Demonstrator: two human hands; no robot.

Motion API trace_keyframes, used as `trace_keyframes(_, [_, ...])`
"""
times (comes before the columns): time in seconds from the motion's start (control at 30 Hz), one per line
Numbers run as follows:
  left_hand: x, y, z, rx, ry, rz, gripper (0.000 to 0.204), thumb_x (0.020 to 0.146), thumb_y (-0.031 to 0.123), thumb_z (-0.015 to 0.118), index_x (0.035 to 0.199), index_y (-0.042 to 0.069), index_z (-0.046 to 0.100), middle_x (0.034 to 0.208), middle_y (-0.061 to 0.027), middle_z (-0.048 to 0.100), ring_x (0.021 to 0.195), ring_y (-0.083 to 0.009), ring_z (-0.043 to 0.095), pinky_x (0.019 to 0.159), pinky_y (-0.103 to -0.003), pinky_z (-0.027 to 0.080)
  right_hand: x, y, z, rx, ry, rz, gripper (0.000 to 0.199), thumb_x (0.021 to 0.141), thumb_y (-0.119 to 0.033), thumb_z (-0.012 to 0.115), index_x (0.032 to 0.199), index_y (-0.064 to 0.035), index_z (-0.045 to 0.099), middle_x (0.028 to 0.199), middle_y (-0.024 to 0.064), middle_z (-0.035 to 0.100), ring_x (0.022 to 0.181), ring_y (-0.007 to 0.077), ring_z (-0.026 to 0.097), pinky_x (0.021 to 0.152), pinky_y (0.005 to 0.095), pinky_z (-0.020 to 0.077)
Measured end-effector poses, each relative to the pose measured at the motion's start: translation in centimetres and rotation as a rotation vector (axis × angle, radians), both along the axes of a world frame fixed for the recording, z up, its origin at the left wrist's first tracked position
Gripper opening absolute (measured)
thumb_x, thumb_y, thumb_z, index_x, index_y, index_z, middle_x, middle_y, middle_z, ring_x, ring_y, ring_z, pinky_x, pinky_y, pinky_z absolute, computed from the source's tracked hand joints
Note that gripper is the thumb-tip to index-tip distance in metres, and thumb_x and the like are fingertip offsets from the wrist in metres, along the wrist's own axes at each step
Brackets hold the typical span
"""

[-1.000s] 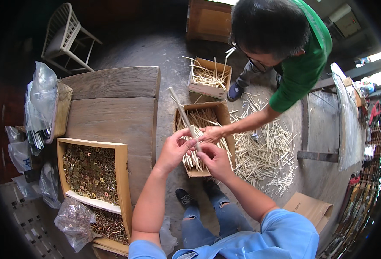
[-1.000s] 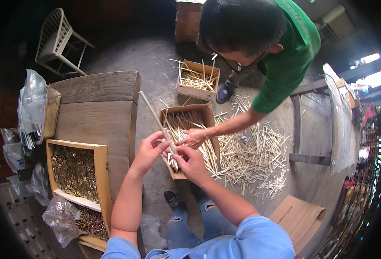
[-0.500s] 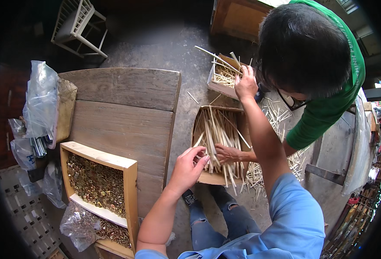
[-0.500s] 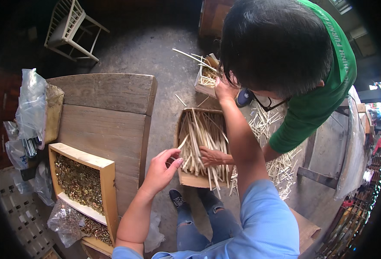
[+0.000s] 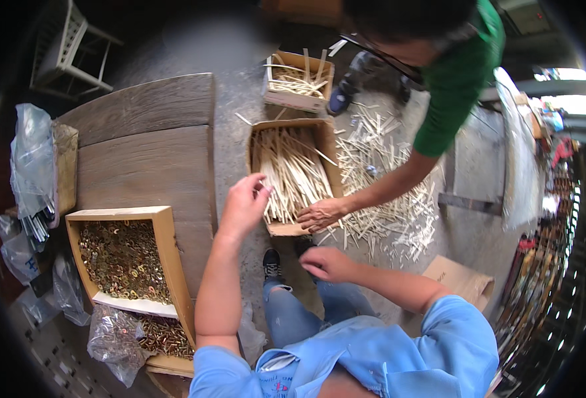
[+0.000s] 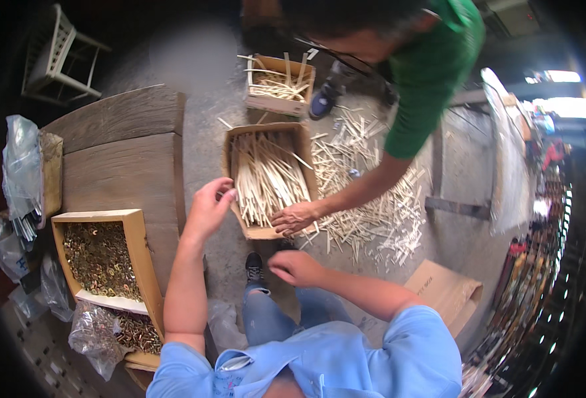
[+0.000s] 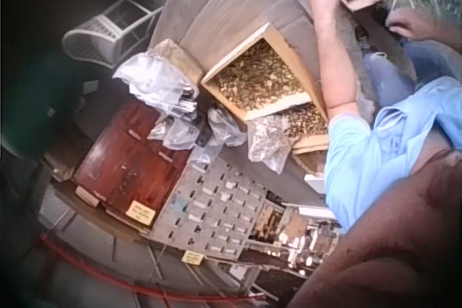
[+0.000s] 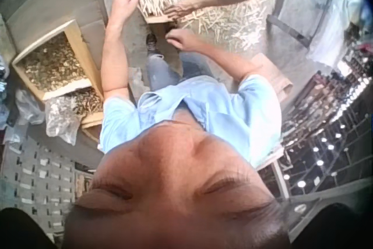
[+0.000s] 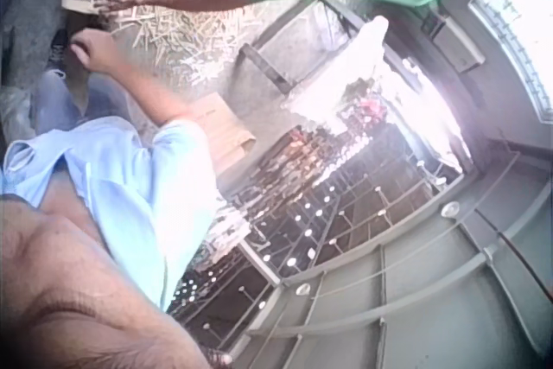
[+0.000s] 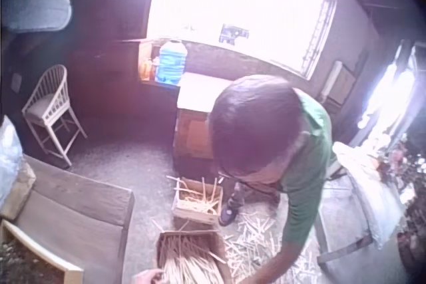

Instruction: The person gathers loose wooden sticks from the floor, aligns them into bundles, and places them into a cardboard box. A coworker in a green shirt also gathers sticks nearby. The person occasionally inspects individual sticks before adding them to the box.

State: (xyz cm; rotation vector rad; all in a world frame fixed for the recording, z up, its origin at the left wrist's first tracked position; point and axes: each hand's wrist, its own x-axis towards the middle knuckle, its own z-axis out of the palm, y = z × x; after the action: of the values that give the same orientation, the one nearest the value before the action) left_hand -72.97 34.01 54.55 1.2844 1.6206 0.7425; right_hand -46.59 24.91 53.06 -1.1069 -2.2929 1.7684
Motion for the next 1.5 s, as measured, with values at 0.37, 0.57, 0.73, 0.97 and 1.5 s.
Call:
trace_keyframes(0.37, [5.8,-7.5,-3.2,-0.485,-0.442,-0.061,0.019,0.094,0.019,0.06,0.082,0.005,0.06,0.068,-0.0047,0.063,0.052,-0.0111,0.058,0.042,-0.025,0.045,26.7,-41.5,8.8,-0.734,-0.711,-1.664,0.023,0.085,-0.025,0.062,0.079,-0.002,0.062,0.075,0.0139,0.064,0.062,0.0321,0.064,0.051,0.0448,0.0503])
trace_keyframes(0.57, [14.3,-21.1,-0.6,-0.684,-0.356,-0.283,0.019,0.094,0.021,0.058,0.094,0.003,0.063,0.071,-0.0093,0.066,0.054,-0.015,0.061,0.044,-0.03,0.048,24.5,-60.3,5.9,-0.95,-0.776,-1.602,0.025,0.09,-0.022,0.062,0.098,0.0024,0.062,0.085,0.017,0.066,0.074,0.0272,0.067,0.066,0.0431,0.0544])
trace_keyframes(0.73, [16.6,-28.8,3.2,-0.884,0.018,-0.373,0.022,0.093,0.022,0.059,0.101,0.003,0.065,0.077,-0.0125,0.068,0.058,-0.0198,0.064,0.049,-0.035,0.054,20.5,-61.5,2.2,-0.927,-0.548,-1.486,0.027,0.092,-0.022,0.06,0.105,0.0024,0.06,0.095,0.018,0.065,0.082,0.0292,0.066,0.071,0.0441,0.0538])
trace_keyframes(0.97, [23.2,-31.4,4.8,-0.828,0.284,-0.305,0.014,0.091,0.014,0.057,0.098,0.002,0.06,0.071,-0.0146,0.063,0.051,-0.0203,0.057,0.04,-0.035,0.046,30.0,-58.2,7.0,-0.968,-0.211,-1.717,0.031,0.095,-0.022,0.056,0.114,0.0023,0.056,0.108,0.0195,0.063,0.093,0.032,0.064,0.079,0.0456,0.0528])
trace_keyframes(1.5, [42.3,-33.3,6.5,-0.655,0.086,-0.283,0.02,0.095,0.02,0.056,0.104,0.004,0.063,0.08,-0.0096,0.067,0.063,-0.0179,0.063,0.052,-0.031,0.052,57.2,-51.6,0.1,-0.938,-0.044,-1.875,0.033,0.096,-0.03,0.055,0.119,-0.007,0.052,0.103,0.0137,0.062,0.083,0.0271,0.063,0.062,0.0417,0.0535])
